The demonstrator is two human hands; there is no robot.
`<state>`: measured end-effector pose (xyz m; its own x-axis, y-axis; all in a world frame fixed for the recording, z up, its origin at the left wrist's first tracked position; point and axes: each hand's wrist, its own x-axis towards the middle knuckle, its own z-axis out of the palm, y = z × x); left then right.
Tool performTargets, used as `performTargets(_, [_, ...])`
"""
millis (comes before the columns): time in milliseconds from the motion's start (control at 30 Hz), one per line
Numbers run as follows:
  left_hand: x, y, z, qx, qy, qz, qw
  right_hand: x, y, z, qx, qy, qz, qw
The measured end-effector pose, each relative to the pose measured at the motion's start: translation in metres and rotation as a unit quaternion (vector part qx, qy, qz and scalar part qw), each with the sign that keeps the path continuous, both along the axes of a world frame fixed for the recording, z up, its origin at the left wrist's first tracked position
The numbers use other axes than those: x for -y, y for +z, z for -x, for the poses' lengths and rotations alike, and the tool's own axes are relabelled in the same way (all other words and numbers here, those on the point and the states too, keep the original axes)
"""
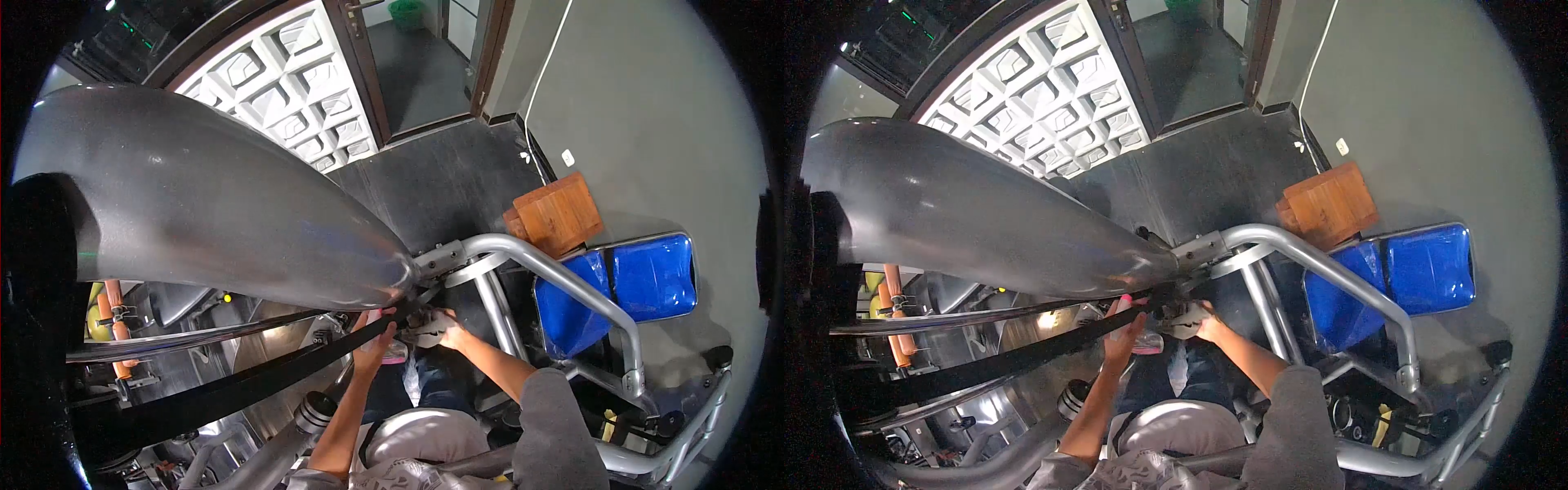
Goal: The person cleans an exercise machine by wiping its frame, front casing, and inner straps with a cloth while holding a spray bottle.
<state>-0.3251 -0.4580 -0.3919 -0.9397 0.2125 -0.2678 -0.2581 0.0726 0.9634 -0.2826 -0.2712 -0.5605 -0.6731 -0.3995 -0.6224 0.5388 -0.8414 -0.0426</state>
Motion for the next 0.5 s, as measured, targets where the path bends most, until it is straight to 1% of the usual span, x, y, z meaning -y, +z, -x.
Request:
performTargets(67, [-0.005,0.001,-0.005,0.002,0.026,-0.019,0.999,-0.004,0.003,0.006,0.106,-0.016,-0.112,0.988])
performTargets(100, [-0.007,0.001,-0.004,0.002,0.048,-0.036,0.998,-0.003,-0.022,0.004,0.093,-0.021,-0.101,0.99])
performTargets(200, [0.003,-0.008,-0.006,0.025,0.054,-0.021,0.998,0.02,-0.04,0.006,0.056,-0.018,-0.079,0.995])
performTargets(233, [0.002,0.0,-0.005,0.022,0.052,-0.018,0.998,0.025,-0.02,0.006,0.04,-0.021,-0.071,0.996])
performTargets(267, [0.0,0.009,-0.004,0.035,0.057,0.009,0.998,0.025,0.0,0.006,0.037,-0.024,-0.068,0.997])
performTargets(300, [0.0,0.016,-0.002,0.046,0.063,0.037,0.996,0.026,0.018,0.007,0.007,-0.044,0.039,0.998])
performTargets(333, [0.006,0.006,-0.004,0.044,0.064,0.039,0.996,0.028,0.028,0.008,-0.021,-0.06,0.145,0.987])
performTargets(367, [0.016,-0.014,-0.007,0.044,0.058,0.01,0.997,0.038,0.036,0.014,-0.031,-0.084,0.156,0.984])
performTargets(400, [0.023,-0.024,-0.008,0.045,0.053,-0.021,0.997,0.041,0.045,0.016,-0.033,-0.082,0.158,0.983])
performTargets(433, [0.024,-0.011,-0.005,0.045,0.055,-0.019,0.997,0.043,0.054,0.014,-0.06,-0.057,0.196,0.977])
performTargets(467, [0.026,0.003,-0.003,0.013,0.032,0.015,0.999,0.043,0.063,0.013,-0.087,-0.032,0.232,0.968])
performTargets(500, [0.028,0.017,0.0,-0.02,0.01,0.048,0.999,0.047,0.074,0.008,-0.105,-0.025,0.203,0.973])
